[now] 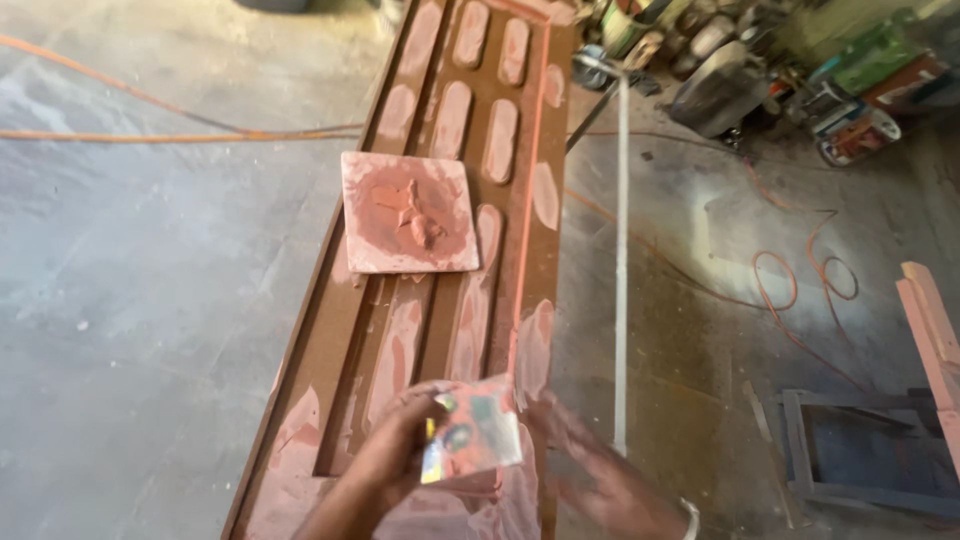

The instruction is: The person applies a pinkish filler paste to a wooden door panel using a putty knife and a small square trowel. They spread the filler into recessed areas and smooth the surface repeatedly across the panel.

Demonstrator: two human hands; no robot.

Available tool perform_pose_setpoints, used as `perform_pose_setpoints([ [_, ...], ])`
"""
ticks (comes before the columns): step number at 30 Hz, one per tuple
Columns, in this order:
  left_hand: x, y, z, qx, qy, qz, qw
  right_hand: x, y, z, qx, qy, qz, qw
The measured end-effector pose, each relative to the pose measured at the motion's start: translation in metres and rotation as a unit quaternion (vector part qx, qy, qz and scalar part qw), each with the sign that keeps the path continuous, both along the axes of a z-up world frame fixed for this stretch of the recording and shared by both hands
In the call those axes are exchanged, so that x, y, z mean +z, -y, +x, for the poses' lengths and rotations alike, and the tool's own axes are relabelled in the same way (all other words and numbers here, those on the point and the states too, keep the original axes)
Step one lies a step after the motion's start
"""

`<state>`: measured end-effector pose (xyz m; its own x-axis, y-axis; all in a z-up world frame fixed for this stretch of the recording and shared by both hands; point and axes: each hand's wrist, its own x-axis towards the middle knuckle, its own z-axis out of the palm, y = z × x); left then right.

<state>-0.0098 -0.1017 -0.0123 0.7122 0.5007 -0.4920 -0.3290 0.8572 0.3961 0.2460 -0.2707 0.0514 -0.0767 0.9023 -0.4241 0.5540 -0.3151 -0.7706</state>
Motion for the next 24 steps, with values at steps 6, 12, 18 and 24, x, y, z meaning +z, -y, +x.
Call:
perform_pose_setpoints([
  [6,-0.059,-0.041,0.002,0.009,-0.040,0.000,0.999,-0.118,-0.166,0.078,0.058,0.401,-0.075,0.911],
  [12,-0.089,-0.104,0.004,-0.028,-0.145,0.055,0.987,-0.210,-0.261,0.132,-0.042,0.439,-0.222,0.870],
  [18,-0.086,-0.131,-0.012,0.017,-0.092,0.065,0.993,-0.265,-0.211,0.119,-0.008,0.507,-0.238,0.828],
  [24,-0.096,-0.116,-0.027,-0.008,-0.147,0.058,0.987,-0.276,-0.099,0.053,-0.007,0.503,-0.213,0.838],
])
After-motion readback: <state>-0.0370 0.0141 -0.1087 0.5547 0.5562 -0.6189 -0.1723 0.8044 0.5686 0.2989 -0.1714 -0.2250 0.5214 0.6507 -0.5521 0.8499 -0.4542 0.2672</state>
